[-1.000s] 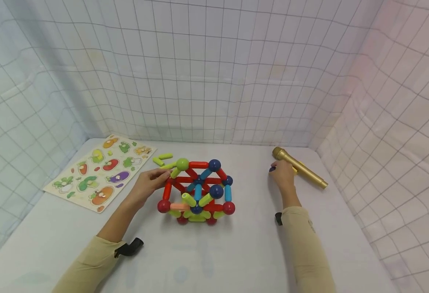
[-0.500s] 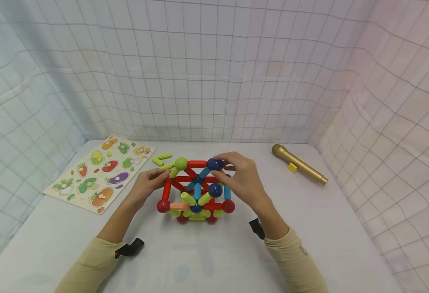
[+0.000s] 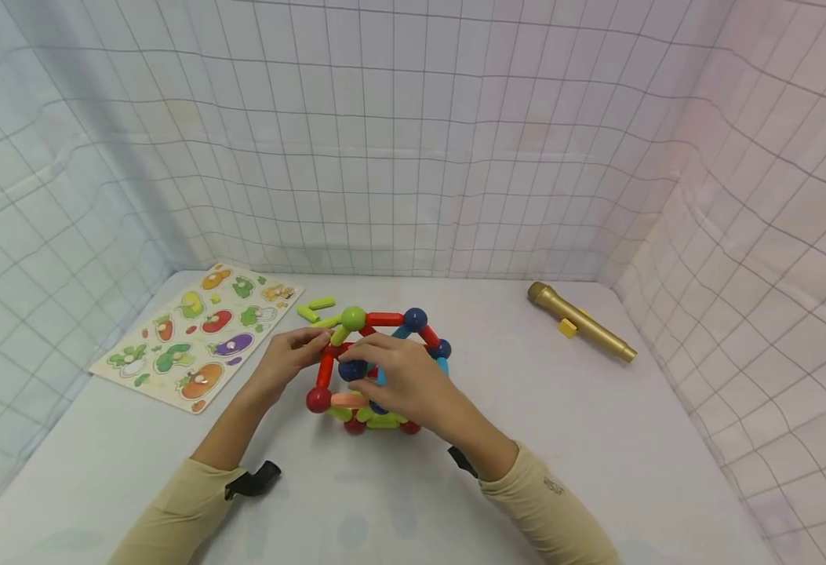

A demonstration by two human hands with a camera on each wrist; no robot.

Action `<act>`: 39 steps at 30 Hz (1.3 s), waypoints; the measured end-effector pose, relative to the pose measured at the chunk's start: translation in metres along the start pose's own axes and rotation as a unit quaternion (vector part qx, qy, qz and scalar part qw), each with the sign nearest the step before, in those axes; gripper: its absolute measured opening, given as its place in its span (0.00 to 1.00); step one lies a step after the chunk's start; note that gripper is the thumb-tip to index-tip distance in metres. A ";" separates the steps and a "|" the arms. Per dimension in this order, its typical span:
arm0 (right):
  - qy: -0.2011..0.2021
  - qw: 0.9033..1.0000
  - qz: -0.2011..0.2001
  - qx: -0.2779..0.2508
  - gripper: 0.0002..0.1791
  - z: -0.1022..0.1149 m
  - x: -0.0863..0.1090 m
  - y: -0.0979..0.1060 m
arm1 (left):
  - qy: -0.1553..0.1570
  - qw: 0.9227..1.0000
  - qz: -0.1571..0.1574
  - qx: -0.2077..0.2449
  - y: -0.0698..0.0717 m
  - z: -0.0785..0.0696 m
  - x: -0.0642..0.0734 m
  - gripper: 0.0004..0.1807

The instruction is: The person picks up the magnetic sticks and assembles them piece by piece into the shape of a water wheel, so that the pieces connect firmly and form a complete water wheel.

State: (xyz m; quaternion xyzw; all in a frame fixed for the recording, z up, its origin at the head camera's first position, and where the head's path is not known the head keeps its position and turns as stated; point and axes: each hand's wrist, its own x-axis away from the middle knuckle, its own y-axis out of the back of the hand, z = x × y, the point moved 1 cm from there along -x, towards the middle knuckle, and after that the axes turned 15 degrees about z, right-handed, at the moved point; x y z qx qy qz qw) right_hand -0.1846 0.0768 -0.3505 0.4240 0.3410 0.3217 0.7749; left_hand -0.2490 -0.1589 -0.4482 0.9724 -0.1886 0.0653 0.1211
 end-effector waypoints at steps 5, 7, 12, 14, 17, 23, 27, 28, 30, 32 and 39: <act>0.000 1.000 0.021 0.014 0.19 0.001 -0.003 -0.005 | -0.011 1.000 0.003 -0.002 -0.001 -0.003 0.001 0.28; 0.000 1.000 0.021 0.017 0.19 0.001 -0.004 -0.005 | -0.016 1.000 0.005 -0.003 -0.002 -0.004 0.001 0.28; -0.004 0.999 0.020 0.029 0.20 0.003 -0.003 -0.005 | -0.016 1.000 0.004 -0.009 -0.001 -0.004 0.001 0.29; -0.009 0.999 0.019 0.036 0.21 0.003 -0.003 -0.005 | -0.014 1.000 0.005 -0.010 -0.001 -0.003 0.001 0.29; -0.014 0.999 -0.003 0.043 0.24 0.004 0.003 -0.002 | -0.008 1.000 0.006 -0.009 0.000 -0.002 0.002 0.29; -0.077 0.994 -0.075 0.003 0.25 -0.016 0.040 0.014 | -0.002 1.000 0.003 -0.005 -0.001 -0.003 0.002 0.28; -0.203 0.978 -0.025 -0.035 0.34 -0.041 0.069 0.017 | -0.008 1.000 -0.001 -0.011 -0.001 -0.004 0.003 0.29; -0.230 0.972 0.003 -0.049 0.37 -0.047 0.074 0.016 | -0.007 1.000 -0.003 -0.013 -0.001 -0.004 0.003 0.29; -0.262 0.960 0.063 -0.072 0.39 -0.056 0.080 0.013 | -0.006 1.000 -0.001 -0.017 0.000 -0.004 0.003 0.29; -0.257 0.956 0.110 -0.089 0.36 -0.063 0.083 0.008 | -0.004 1.000 0.004 -0.021 0.002 -0.003 0.002 0.30; -0.199 0.968 0.133 -0.080 0.18 -0.070 0.080 0.004 | -0.018 0.990 -0.012 -0.142 0.028 -0.004 -0.013 0.23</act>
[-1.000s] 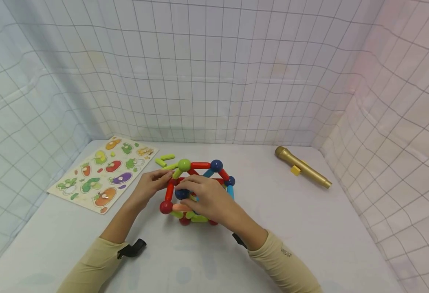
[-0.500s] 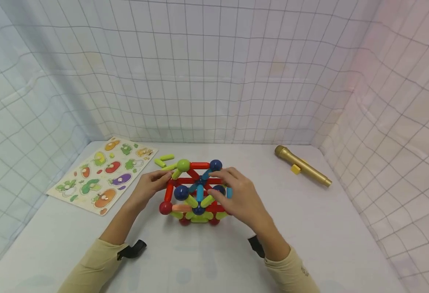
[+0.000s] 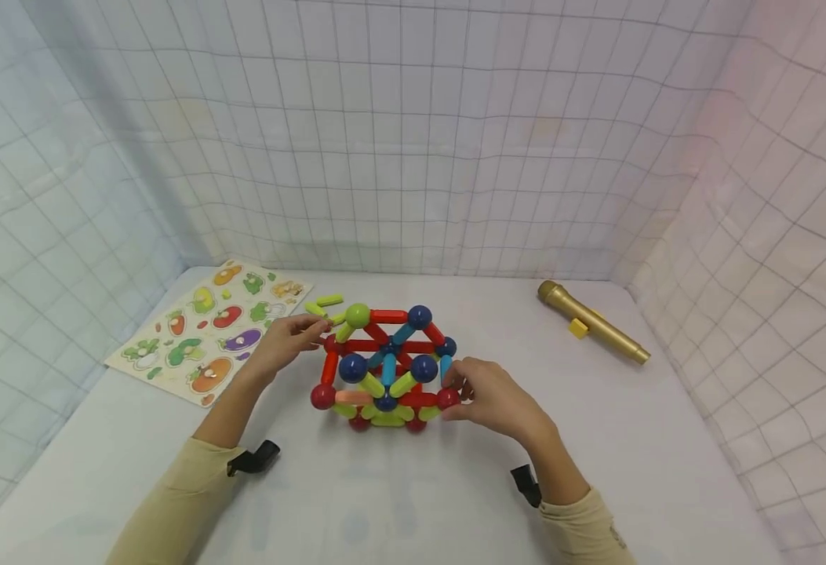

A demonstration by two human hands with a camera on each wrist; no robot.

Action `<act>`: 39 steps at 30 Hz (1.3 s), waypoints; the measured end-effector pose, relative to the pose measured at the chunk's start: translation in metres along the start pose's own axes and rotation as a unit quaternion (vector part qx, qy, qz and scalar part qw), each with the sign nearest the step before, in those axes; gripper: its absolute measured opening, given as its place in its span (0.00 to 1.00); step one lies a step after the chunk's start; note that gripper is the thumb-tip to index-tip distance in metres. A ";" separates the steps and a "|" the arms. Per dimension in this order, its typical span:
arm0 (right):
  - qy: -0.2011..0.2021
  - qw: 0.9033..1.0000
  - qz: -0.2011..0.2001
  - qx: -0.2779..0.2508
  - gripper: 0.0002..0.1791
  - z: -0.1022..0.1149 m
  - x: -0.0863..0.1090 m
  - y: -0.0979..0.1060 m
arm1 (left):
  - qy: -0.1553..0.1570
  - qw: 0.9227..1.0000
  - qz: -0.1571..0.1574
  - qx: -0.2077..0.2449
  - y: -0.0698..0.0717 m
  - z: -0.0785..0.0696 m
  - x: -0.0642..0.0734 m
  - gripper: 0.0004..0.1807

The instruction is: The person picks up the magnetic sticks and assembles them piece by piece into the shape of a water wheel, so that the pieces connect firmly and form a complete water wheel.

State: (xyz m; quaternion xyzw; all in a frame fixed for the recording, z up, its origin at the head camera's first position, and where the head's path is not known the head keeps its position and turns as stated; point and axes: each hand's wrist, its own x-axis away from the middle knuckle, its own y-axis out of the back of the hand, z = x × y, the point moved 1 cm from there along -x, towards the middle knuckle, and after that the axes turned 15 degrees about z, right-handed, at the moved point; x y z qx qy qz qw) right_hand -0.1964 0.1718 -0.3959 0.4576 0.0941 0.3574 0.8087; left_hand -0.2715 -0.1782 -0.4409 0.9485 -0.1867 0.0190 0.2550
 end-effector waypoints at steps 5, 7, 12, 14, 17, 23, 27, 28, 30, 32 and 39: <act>0.007 1.000 0.010 0.018 0.17 0.005 -0.002 0.000 | 0.028 0.969 -0.065 -0.235 0.020 0.013 -0.030 0.11; 0.003 1.000 0.015 0.020 0.16 0.006 -0.003 0.000 | 0.040 0.956 -0.043 -0.288 0.021 0.018 -0.044 0.10; 0.003 1.000 0.019 0.024 0.16 0.010 -0.007 -0.003 | 0.067 0.936 0.029 -0.345 0.013 0.022 -0.067 0.14; 0.006 0.999 0.020 0.026 0.16 0.012 -0.009 -0.004 | 0.078 0.927 0.035 -0.366 0.010 0.023 -0.070 0.15; 0.009 0.999 0.021 0.029 0.16 0.015 -0.010 -0.005 | 0.087 0.908 0.034 -0.408 0.006 0.023 -0.069 0.15; 0.012 0.999 0.015 0.049 0.16 0.016 -0.009 -0.002 | 0.077 0.854 0.051 -0.511 0.002 0.018 -0.063 0.17; 0.007 0.999 0.012 0.048 0.16 0.015 -0.006 0.000 | 0.093 0.863 0.041 -0.496 0.004 0.014 -0.055 0.27; 0.005 0.999 0.013 0.047 0.16 0.015 -0.005 0.000 | 0.090 0.872 0.030 -0.479 0.006 0.011 -0.051 0.28; 0.002 0.999 0.014 0.045 0.16 0.013 -0.004 -0.001 | 0.077 0.902 0.005 -0.425 0.011 0.002 -0.038 0.26; 0.001 0.999 0.014 0.044 0.16 0.012 -0.002 -0.001 | 0.052 0.928 -0.013 -0.368 0.018 -0.014 -0.018 0.23; 0.001 0.999 0.004 0.044 0.16 0.008 0.002 -0.001 | -0.032 0.965 0.079 -0.247 0.018 -0.079 0.065 0.15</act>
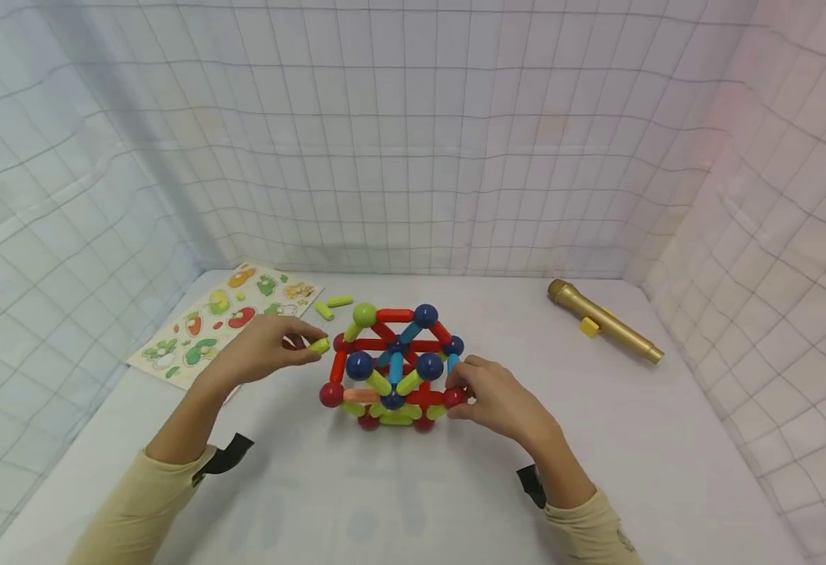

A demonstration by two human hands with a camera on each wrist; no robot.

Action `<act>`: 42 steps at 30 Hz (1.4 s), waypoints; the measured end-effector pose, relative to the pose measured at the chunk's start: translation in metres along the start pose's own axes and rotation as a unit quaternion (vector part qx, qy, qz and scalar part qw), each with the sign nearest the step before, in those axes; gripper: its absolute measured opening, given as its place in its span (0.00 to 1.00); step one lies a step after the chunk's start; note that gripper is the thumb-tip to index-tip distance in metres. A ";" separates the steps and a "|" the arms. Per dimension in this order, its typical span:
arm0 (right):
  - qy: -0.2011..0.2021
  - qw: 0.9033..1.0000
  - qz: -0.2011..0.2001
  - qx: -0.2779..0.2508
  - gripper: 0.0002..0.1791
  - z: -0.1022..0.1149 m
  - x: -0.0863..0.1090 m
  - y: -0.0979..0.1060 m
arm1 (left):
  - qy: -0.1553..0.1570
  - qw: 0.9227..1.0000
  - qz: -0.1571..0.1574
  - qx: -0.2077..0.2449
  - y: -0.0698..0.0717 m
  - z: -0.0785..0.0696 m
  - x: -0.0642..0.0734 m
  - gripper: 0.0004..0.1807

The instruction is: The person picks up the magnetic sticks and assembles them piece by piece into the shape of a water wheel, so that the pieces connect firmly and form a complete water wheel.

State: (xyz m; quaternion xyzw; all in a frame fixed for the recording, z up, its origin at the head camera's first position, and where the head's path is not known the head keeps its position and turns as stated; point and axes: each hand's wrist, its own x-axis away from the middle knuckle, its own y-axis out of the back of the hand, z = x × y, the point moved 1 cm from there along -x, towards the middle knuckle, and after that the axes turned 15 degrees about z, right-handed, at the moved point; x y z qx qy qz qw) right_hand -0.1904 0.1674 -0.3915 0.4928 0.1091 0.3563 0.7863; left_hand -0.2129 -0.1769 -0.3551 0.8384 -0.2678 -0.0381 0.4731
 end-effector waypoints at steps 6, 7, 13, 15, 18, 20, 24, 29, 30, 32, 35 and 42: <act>-0.005 1.000 0.001 -0.004 0.16 -0.001 0.001 0.001 | -0.032 0.999 0.036 0.014 -0.011 -0.031 0.019 0.14; -0.005 1.000 0.002 -0.005 0.16 -0.001 0.002 0.001 | -0.036 0.998 0.038 0.017 -0.013 -0.033 0.019 0.14; -0.002 1.000 0.003 -0.003 0.16 0.000 0.001 0.001 | -0.057 0.998 0.034 0.020 -0.020 -0.042 0.018 0.13; 0.000 1.000 0.001 -0.003 0.16 0.000 0.000 0.001 | -0.057 0.998 0.025 0.018 -0.021 -0.043 0.017 0.13; 0.001 1.000 0.000 -0.003 0.16 0.000 0.000 0.000 | -0.057 0.998 0.021 0.026 -0.024 -0.042 0.014 0.14; 0.002 1.000 0.000 -0.002 0.16 0.000 0.000 0.000 | -0.056 0.998 0.023 0.035 -0.026 -0.041 0.013 0.14; 0.004 1.000 0.001 -0.002 0.17 0.000 0.001 -0.001 | -0.052 0.997 0.020 0.051 -0.031 -0.040 0.011 0.13; 0.001 1.000 0.000 -0.001 0.16 -0.002 0.003 0.000 | -0.043 0.997 0.021 0.068 -0.036 -0.037 0.008 0.14; 0.001 1.000 0.000 -0.001 0.16 -0.003 0.003 0.000 | -0.042 0.996 0.023 0.070 -0.037 -0.035 0.007 0.14; 0.000 1.000 -0.001 0.000 0.16 -0.004 0.004 0.000 | -0.040 0.996 0.028 0.078 -0.038 -0.033 0.005 0.15; -0.003 1.000 -0.003 0.000 0.16 -0.005 0.005 0.000 | -0.046 0.995 0.036 0.079 -0.038 -0.028 0.003 0.15; 0.000 1.000 0.002 -0.011 0.16 -0.002 0.002 -0.001 | -0.029 0.998 0.017 0.059 -0.013 -0.002 -0.006 0.12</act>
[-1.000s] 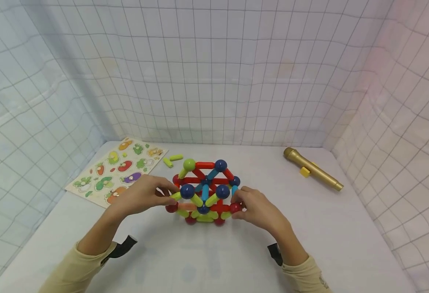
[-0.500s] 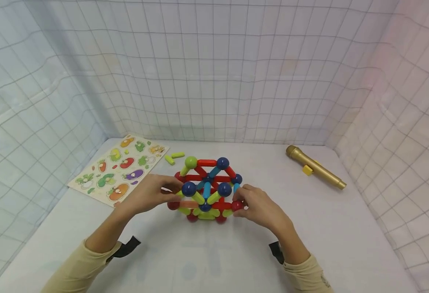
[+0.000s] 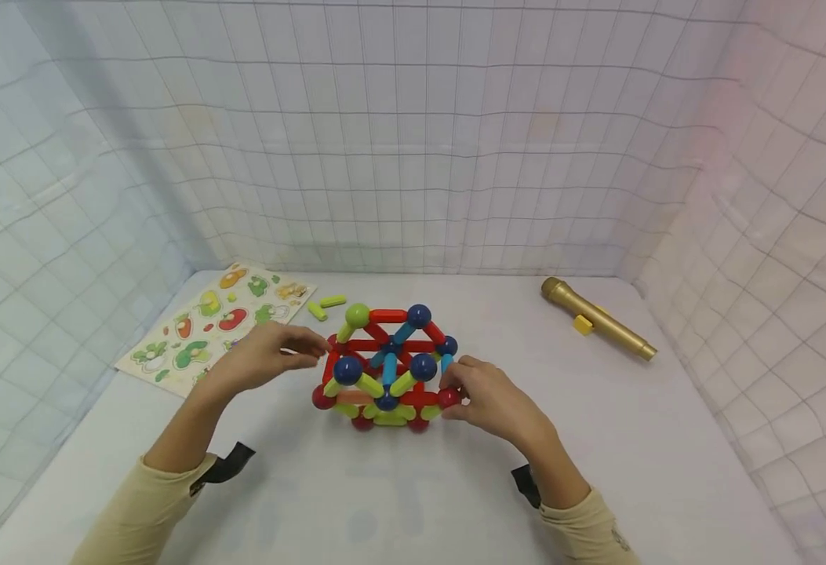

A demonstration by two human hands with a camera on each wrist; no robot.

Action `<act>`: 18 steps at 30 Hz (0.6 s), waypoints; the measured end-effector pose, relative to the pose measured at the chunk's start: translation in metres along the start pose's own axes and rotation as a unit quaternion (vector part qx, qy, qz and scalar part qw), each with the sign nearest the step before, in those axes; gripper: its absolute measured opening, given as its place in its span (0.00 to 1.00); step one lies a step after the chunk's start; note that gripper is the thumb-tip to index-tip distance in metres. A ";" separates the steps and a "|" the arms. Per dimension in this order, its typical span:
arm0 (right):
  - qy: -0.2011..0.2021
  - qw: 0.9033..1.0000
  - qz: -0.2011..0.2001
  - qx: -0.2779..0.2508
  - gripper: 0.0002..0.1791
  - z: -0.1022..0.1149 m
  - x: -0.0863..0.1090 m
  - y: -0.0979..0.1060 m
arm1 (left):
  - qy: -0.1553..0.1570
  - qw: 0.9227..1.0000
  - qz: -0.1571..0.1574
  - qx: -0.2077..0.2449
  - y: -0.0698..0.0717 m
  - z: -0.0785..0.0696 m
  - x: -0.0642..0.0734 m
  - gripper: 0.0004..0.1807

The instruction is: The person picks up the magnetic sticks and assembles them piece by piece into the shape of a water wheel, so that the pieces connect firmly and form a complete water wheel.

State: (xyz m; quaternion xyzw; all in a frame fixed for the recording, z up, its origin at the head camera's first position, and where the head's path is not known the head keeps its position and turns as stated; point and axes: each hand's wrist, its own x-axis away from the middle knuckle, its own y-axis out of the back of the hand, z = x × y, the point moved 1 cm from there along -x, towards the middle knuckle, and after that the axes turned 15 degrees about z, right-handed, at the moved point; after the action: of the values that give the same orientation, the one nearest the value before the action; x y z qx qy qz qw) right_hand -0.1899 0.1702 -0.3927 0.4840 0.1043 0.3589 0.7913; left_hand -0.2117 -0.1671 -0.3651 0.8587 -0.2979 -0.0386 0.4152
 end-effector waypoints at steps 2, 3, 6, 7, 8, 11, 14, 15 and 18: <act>-0.003 1.000 0.001 0.001 0.16 0.000 0.000 0.000 | 0.021 0.999 -0.034 -0.023 0.011 0.014 -0.012 0.10; -0.005 1.000 0.000 0.002 0.16 0.000 0.000 0.001 | 0.033 0.997 -0.053 -0.041 0.016 0.021 -0.020 0.10; -0.011 1.000 -0.003 0.000 0.16 -0.001 0.001 0.001 | 0.069 0.989 -0.093 -0.089 0.026 0.045 -0.050 0.10; -0.012 1.000 -0.004 -0.002 0.16 -0.002 0.001 0.001 | 0.085 0.987 -0.097 -0.099 0.028 0.054 -0.061 0.11; -0.013 1.000 -0.004 -0.005 0.16 -0.002 0.001 0.001 | 0.100 0.984 -0.099 -0.111 0.030 0.062 -0.072 0.12; -0.018 1.000 -0.004 -0.012 0.16 -0.001 0.000 0.000 | 0.150 0.976 -0.082 -0.132 0.030 0.085 -0.099 0.14; -0.019 1.000 -0.003 -0.012 0.15 -0.001 -0.002 -0.002 | 0.171 0.969 -0.057 -0.172 0.026 0.104 -0.117 0.14; -0.018 1.000 -0.004 -0.011 0.15 0.000 -0.002 -0.002 | 0.170 0.966 -0.052 -0.187 0.024 0.109 -0.121 0.14; -0.014 1.000 -0.005 -0.005 0.15 0.001 -0.003 -0.001 | 0.149 0.956 -0.055 -0.245 0.020 0.118 -0.129 0.12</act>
State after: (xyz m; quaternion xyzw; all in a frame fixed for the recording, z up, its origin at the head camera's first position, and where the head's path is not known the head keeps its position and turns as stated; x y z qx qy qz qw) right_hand -0.1907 0.1675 -0.3939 0.4844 0.0935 0.3482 0.7971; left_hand -0.3643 -0.1879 -0.4509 0.7415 -0.1660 -0.0049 0.6500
